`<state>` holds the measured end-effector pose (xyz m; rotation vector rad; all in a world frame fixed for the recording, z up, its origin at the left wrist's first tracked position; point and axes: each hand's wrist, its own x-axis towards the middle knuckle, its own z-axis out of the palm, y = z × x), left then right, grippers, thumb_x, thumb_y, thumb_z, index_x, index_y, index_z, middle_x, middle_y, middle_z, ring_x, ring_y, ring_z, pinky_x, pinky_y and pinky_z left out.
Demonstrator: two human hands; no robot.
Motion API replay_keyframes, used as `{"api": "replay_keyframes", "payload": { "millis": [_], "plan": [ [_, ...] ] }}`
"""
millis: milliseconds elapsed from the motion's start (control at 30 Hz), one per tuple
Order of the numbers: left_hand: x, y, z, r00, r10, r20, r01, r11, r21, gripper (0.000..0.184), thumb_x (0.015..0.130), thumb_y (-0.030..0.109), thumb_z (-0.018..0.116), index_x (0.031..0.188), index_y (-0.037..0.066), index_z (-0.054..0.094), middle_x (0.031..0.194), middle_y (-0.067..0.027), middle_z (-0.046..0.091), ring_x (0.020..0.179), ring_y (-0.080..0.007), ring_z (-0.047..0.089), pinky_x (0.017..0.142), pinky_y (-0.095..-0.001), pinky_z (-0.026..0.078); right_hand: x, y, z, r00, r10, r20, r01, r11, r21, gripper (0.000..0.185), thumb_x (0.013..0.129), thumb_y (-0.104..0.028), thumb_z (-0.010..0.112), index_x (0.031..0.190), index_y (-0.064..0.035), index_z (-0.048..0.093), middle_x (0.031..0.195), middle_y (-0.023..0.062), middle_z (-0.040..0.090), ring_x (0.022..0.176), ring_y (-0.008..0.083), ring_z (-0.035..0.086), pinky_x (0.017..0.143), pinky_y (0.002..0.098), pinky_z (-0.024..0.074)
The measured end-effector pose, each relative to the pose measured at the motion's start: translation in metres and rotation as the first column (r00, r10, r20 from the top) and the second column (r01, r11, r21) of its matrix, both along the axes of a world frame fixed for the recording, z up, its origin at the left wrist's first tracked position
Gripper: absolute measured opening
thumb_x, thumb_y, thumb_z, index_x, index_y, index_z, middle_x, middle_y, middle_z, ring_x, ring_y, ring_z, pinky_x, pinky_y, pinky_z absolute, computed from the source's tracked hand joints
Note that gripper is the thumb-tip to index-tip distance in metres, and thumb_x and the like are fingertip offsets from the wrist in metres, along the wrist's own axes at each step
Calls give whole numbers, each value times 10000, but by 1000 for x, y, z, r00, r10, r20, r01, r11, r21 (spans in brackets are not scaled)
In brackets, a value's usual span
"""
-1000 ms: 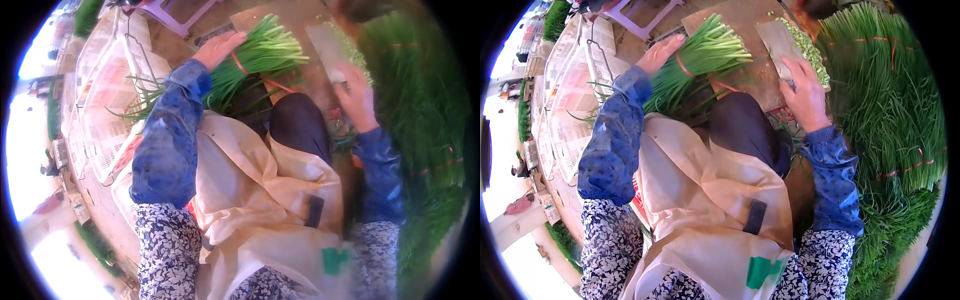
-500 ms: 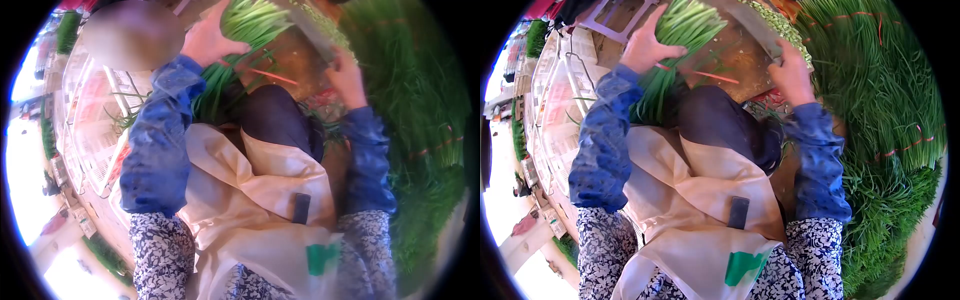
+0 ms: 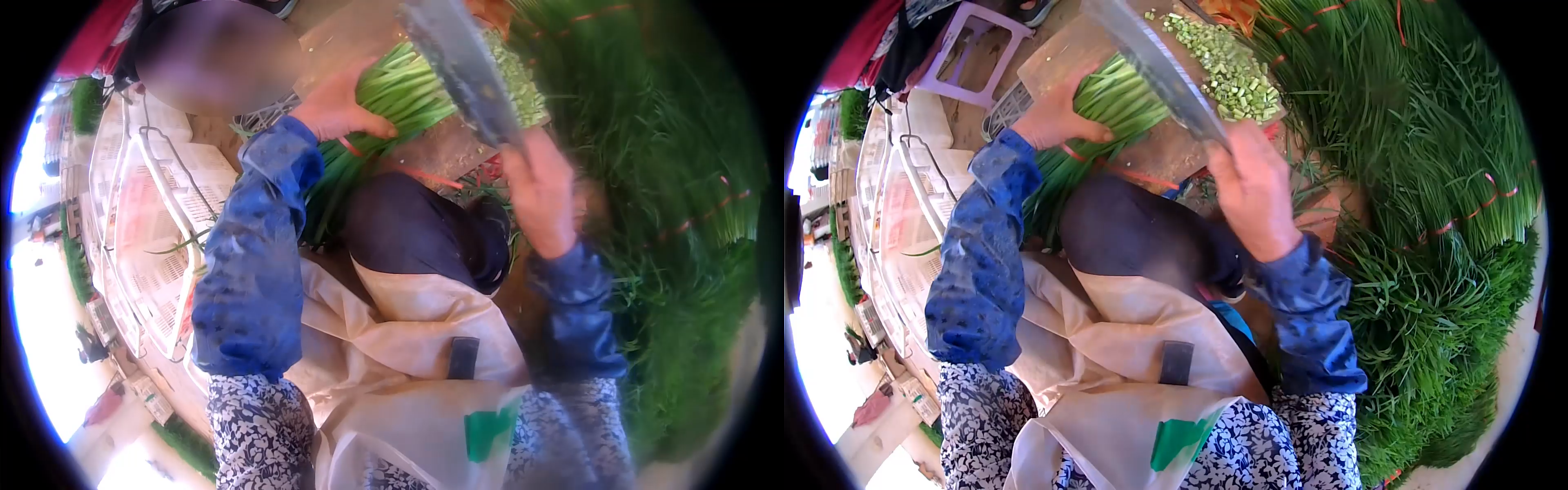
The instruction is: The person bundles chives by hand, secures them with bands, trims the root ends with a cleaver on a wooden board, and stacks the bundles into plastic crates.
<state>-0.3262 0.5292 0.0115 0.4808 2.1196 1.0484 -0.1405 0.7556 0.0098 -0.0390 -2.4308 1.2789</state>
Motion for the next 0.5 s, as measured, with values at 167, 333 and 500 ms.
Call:
{"api": "replay_keyframes", "payload": {
  "millis": [167,333,500],
  "plan": [
    [29,21,-18,646,-175,-743,-114,940,-322,1217,520,438,893,1498,33,292,1368,-245,501,1151,-459,571,966,-508,472,-19,-12,-18,1000,-18,14,18,1000,-3,102,910,-50,602,992,8,580,862,207,564,789,436,562,678,459,458],
    [39,42,-26,679,-117,-725,-241,897,-370,1059,534,438,899,1370,9,410,1168,-197,601,1045,-430,606,865,-517,492,-25,-14,-21,998,55,-21,-54,998,42,97,927,-70,593,975,12,572,815,213,558,733,426,560,636,450,451],
    [43,41,-30,636,-116,-763,-239,911,-338,807,558,392,886,1157,14,499,1072,-175,609,958,-411,626,804,-501,511,-7,2,12,977,-90,196,99,994,-39,112,954,-100,595,969,5,558,720,211,551,643,396,558,590,440,445]
  ]
}}
